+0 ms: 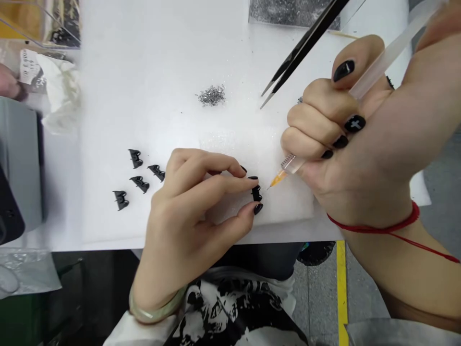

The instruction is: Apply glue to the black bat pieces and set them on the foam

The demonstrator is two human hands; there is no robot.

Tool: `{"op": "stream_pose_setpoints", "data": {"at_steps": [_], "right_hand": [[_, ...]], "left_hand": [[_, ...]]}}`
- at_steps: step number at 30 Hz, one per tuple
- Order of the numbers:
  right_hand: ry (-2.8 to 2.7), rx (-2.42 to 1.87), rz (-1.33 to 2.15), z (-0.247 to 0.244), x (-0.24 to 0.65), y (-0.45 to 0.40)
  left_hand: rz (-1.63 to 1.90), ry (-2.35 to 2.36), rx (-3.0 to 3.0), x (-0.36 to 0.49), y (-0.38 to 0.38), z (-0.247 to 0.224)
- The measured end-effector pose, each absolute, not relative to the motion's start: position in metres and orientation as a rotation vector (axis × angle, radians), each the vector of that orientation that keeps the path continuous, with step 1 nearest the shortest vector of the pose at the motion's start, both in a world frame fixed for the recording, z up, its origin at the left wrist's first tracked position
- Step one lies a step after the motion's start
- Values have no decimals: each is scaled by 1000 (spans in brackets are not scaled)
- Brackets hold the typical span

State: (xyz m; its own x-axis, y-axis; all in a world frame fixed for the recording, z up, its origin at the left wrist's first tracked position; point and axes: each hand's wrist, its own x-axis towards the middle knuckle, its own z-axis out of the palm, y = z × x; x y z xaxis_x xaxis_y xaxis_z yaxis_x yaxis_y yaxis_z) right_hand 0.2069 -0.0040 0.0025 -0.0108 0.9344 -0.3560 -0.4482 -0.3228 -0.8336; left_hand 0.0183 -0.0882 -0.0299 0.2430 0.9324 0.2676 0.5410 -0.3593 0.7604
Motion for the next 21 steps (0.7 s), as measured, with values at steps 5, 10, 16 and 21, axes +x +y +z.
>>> {"op": "stream_pose_setpoints", "data": {"at_steps": [5,10,16,21], "right_hand": [[-636,-1147,1555,2,204,-7],[-624,-1170,1539,4,203,-6],[-624,-1170,1566,4,203,-4],[-599,-1150,1571,5,202,-5]], "left_hand": [[1030,1325,1982,19,-89,-29],[994,1334,2004,20,-88,-29],[967,1344,2010,20,-88,-28],[996,1346,2019,19,-89,-29]]}}
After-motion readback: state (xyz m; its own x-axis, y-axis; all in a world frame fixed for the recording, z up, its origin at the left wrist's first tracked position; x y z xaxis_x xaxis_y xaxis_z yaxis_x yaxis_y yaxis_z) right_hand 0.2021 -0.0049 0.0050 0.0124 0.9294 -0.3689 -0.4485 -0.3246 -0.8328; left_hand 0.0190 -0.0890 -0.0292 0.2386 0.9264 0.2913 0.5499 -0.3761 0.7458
